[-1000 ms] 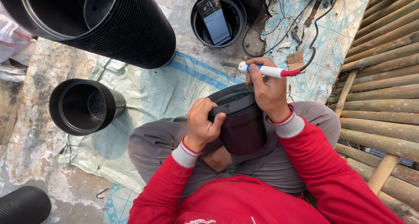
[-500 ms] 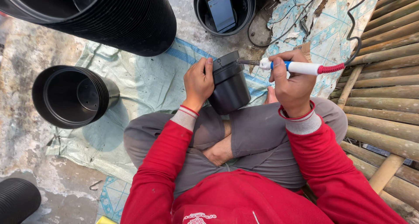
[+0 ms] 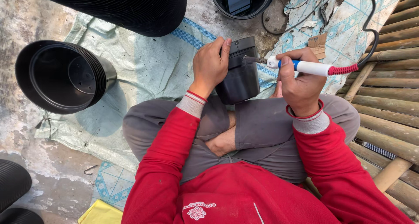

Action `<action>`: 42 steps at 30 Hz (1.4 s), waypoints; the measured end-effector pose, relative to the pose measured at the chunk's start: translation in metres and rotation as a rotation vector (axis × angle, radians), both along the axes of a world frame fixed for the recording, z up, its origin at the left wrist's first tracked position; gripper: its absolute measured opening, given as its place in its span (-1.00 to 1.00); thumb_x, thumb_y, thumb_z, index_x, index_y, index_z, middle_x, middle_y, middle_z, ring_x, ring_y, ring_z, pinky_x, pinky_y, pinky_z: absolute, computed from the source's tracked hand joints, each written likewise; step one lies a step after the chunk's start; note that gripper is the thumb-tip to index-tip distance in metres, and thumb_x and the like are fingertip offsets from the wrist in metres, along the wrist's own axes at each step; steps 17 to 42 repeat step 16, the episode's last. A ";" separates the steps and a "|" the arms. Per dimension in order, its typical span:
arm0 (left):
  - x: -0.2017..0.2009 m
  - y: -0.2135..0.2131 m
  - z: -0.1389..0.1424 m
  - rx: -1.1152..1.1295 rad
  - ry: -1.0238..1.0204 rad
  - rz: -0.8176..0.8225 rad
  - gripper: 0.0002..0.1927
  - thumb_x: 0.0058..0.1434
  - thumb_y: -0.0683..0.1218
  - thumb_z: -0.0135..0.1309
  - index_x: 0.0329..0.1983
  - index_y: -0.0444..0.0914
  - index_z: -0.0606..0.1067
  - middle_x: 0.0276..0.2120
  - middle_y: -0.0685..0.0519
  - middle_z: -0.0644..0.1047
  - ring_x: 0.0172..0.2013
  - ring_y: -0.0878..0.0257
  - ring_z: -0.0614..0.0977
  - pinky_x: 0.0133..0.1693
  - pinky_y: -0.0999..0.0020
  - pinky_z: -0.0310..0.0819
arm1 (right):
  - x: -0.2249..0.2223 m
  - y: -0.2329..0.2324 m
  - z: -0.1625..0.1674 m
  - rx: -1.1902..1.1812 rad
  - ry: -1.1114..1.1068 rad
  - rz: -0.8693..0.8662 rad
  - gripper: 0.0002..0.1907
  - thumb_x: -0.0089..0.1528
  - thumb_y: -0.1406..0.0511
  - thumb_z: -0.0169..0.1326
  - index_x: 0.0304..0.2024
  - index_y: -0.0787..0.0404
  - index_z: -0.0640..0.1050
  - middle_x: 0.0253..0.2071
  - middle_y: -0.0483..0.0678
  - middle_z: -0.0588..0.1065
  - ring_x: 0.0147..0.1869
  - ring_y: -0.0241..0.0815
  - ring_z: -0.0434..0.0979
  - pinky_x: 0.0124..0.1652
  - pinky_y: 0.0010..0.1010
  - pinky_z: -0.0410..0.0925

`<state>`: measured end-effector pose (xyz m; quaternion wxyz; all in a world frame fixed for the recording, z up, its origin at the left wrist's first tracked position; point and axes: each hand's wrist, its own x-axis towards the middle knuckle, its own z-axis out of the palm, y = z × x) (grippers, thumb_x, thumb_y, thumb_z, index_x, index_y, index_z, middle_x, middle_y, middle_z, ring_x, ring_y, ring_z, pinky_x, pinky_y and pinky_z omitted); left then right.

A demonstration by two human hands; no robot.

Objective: The person sits cross-legged on a tarp and uses a soldering iron to melt holes into the sides of black plastic nursery pots. They pick up pots from a stack, apply the heated tool to the rim, and place the finished pots into a larger container.

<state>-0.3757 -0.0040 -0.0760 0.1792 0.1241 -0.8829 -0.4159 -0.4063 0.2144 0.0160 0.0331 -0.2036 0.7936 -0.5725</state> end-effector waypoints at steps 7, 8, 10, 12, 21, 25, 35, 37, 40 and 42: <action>0.003 -0.005 -0.005 -0.005 0.050 0.015 -0.60 0.47 0.05 -0.04 -0.48 -0.23 0.39 -0.62 -0.03 0.44 -0.53 -0.02 0.51 -0.43 0.04 0.30 | 0.000 -0.005 -0.005 0.021 0.036 0.022 -0.85 0.54 0.36 0.05 -0.06 0.38 0.49 -0.40 -0.09 0.49 -0.40 -0.39 0.48 -0.34 -0.59 0.33; 0.003 -0.006 -0.005 -0.007 0.044 0.016 -0.59 0.47 0.05 -0.04 -0.49 -0.23 0.39 -0.63 -0.03 0.44 -0.54 -0.01 0.51 -0.43 0.04 0.29 | 0.001 -0.006 -0.006 0.023 0.032 0.020 -0.85 0.54 0.36 0.05 -0.07 0.38 0.49 -0.41 -0.09 0.48 -0.40 -0.39 0.48 -0.35 -0.58 0.33; 0.002 -0.005 -0.006 0.001 0.047 0.020 -0.59 0.47 0.05 -0.03 -0.49 -0.22 0.39 -0.64 -0.02 0.44 -0.55 0.01 0.50 -0.45 0.06 0.29 | 0.002 -0.005 -0.007 0.030 0.029 0.016 -0.85 0.54 0.36 0.05 -0.07 0.38 0.49 -0.40 -0.09 0.48 -0.40 -0.39 0.48 -0.35 -0.59 0.33; 0.003 -0.005 -0.007 0.005 0.039 0.018 -0.59 0.47 0.06 -0.03 -0.50 -0.22 0.39 -0.65 -0.01 0.43 -0.57 0.02 0.49 -0.46 0.07 0.28 | 0.003 -0.005 -0.008 0.039 0.036 0.011 -0.86 0.54 0.37 0.05 -0.06 0.38 0.49 -0.39 -0.09 0.48 -0.39 -0.40 0.49 -0.34 -0.59 0.34; 0.004 -0.005 -0.007 0.001 0.046 0.016 -0.59 0.47 0.05 -0.03 -0.50 -0.21 0.40 -0.67 0.01 0.42 -0.59 0.06 0.47 -0.47 0.10 0.27 | 0.002 -0.004 -0.010 0.069 0.064 0.011 -0.88 0.54 0.38 0.04 -0.05 0.38 0.50 -0.42 -0.09 0.47 -0.40 -0.40 0.48 -0.33 -0.60 0.32; 0.004 -0.005 -0.007 0.001 0.046 0.016 -0.59 0.47 0.05 -0.03 -0.50 -0.21 0.40 -0.67 0.01 0.42 -0.59 0.06 0.47 -0.47 0.10 0.27 | 0.002 -0.004 -0.010 0.069 0.064 0.011 -0.88 0.54 0.38 0.04 -0.05 0.38 0.50 -0.42 -0.09 0.47 -0.40 -0.40 0.48 -0.33 -0.60 0.32; 0.004 -0.005 -0.007 0.001 0.046 0.016 -0.59 0.47 0.05 -0.03 -0.50 -0.21 0.40 -0.67 0.01 0.42 -0.59 0.06 0.47 -0.47 0.10 0.27 | 0.002 -0.004 -0.010 0.069 0.064 0.011 -0.88 0.54 0.38 0.04 -0.05 0.38 0.50 -0.42 -0.09 0.47 -0.40 -0.40 0.48 -0.33 -0.60 0.32; 0.004 -0.005 -0.007 0.001 0.046 0.016 -0.59 0.47 0.05 -0.03 -0.50 -0.21 0.40 -0.67 0.01 0.42 -0.59 0.06 0.47 -0.47 0.10 0.27 | 0.002 -0.004 -0.010 0.069 0.064 0.011 -0.88 0.54 0.38 0.04 -0.05 0.38 0.50 -0.42 -0.09 0.47 -0.40 -0.40 0.48 -0.33 -0.60 0.32; 0.004 -0.005 -0.007 0.001 0.046 0.016 -0.59 0.47 0.05 -0.03 -0.50 -0.21 0.40 -0.67 0.01 0.42 -0.59 0.06 0.47 -0.47 0.10 0.27 | 0.002 -0.004 -0.010 0.069 0.064 0.011 -0.88 0.54 0.38 0.04 -0.05 0.38 0.50 -0.42 -0.09 0.47 -0.40 -0.40 0.48 -0.33 -0.60 0.32; 0.004 -0.005 -0.007 0.001 0.046 0.016 -0.59 0.47 0.05 -0.03 -0.50 -0.21 0.40 -0.67 0.01 0.42 -0.59 0.06 0.47 -0.47 0.10 0.27 | 0.002 -0.004 -0.010 0.069 0.064 0.011 -0.88 0.54 0.38 0.04 -0.05 0.38 0.50 -0.42 -0.09 0.47 -0.40 -0.40 0.48 -0.33 -0.60 0.32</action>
